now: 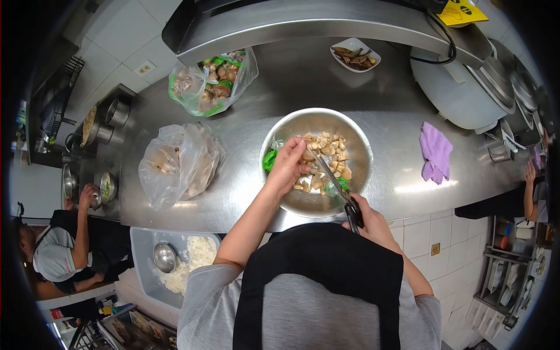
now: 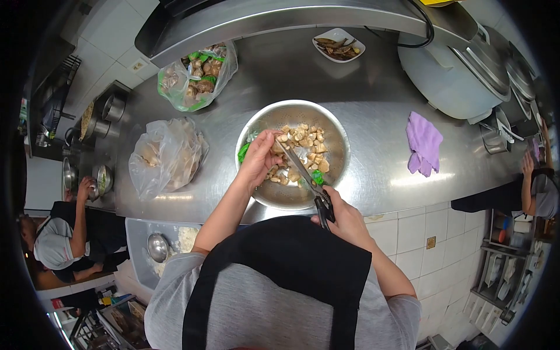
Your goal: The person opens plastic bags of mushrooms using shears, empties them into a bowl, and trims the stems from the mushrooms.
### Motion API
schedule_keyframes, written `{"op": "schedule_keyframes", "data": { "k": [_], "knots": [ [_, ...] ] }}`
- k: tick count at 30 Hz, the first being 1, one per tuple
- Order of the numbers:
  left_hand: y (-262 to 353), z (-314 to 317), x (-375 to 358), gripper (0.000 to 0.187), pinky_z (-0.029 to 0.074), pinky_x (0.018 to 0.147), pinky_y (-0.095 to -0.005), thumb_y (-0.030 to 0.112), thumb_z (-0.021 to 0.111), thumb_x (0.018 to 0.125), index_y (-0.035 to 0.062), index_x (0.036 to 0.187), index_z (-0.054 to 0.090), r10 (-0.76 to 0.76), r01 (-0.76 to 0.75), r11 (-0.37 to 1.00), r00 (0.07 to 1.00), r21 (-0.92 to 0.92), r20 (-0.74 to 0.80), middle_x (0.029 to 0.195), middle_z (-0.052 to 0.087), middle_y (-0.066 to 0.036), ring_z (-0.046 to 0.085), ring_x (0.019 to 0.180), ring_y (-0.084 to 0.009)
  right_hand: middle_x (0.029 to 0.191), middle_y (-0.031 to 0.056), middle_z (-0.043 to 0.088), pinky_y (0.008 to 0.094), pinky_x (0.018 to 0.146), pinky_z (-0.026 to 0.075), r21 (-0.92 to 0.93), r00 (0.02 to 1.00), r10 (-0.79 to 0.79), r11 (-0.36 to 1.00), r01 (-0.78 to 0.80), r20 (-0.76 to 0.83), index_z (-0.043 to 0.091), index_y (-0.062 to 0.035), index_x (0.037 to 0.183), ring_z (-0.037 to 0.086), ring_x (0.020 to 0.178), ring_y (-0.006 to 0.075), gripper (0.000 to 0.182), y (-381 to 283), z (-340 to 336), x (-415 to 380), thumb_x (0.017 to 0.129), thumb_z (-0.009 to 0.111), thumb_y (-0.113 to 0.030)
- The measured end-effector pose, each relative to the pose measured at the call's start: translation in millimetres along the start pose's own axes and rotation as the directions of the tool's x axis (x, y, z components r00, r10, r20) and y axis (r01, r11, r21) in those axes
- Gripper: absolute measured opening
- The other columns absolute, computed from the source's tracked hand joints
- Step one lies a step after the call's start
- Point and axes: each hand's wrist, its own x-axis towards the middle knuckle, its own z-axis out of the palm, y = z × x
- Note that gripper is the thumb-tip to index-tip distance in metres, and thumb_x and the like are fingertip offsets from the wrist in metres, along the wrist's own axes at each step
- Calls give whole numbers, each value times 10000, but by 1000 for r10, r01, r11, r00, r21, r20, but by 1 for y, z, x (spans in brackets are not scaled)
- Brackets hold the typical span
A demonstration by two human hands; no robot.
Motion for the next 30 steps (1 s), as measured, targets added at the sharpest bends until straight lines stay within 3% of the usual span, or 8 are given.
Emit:
{"op": "schedule_keyframes", "data": {
  "k": [5,7,14,21,24,26,28,30],
  "knots": [
    [-9,6,-5,263,518,631,-225,240,473,911,64,1106,485,53,-54,996,998,-69,-25,948,573,-54,576,815,-106,755,135,587,329,580,467,114,997,-67,991,71,-40,380,-72,1235,611,658,295,592,6,2,7,777,651,-331],
    [-8,6,-4,271,524,647,-232,219,480,908,58,1126,478,53,-55,992,998,-113,-15,968,577,-66,582,843,-121,651,49,513,240,465,409,681,966,-20,713,-167,257,404,-62,1241,515,507,143,583,10,-5,9,806,607,-393],
    [2,6,-6,304,514,810,-272,74,511,867,9,1161,470,68,-64,955,998,-291,6,1088,533,-114,553,995,-164,663,17,501,200,423,332,906,961,-202,413,-92,189,360,-35,1285,433,484,89,801,24,-6,1,787,417,-660],
    [36,-5,-34,342,472,794,-278,56,572,824,32,1155,489,225,-223,970,974,97,-7,1061,553,-65,546,960,-139,599,15,487,207,445,320,583,949,-102,807,-97,300,418,-25,1218,434,483,89,624,15,-27,2,845,471,-523],
    [103,-34,-71,293,469,750,-251,43,609,783,18,1069,550,637,-439,557,770,705,-24,1015,554,-38,525,907,-106,588,8,471,207,473,310,531,954,-131,847,-33,269,437,-23,1205,411,501,82,622,11,-23,-1,835,491,-520],
    [147,-64,-94,280,477,737,-260,25,614,769,12,1044,566,854,-510,419,503,751,-135,1004,562,-47,533,893,-109,583,5,465,208,487,306,504,967,-105,863,-26,231,444,-22,1201,400,510,80,624,9,-24,0,830,501,-521],
    [175,-95,-107,277,472,745,-258,12,599,781,0,1056,561,954,-336,265,229,904,-194,965,584,-62,549,903,-133,590,5,465,212,494,303,509,966,-112,861,-22,232,437,-23,1210,395,517,82,636,8,-26,-2,826,502,-526],
    [174,-154,-113,295,463,757,-251,6,598,785,-10,1075,551,952,-149,213,256,966,-170,983,588,-75,554,907,-141,600,10,475,207,483,314,538,971,-87,841,-48,223,434,-17,1212,409,508,81,609,9,-28,-2,832,525,-484]
  ]
}}
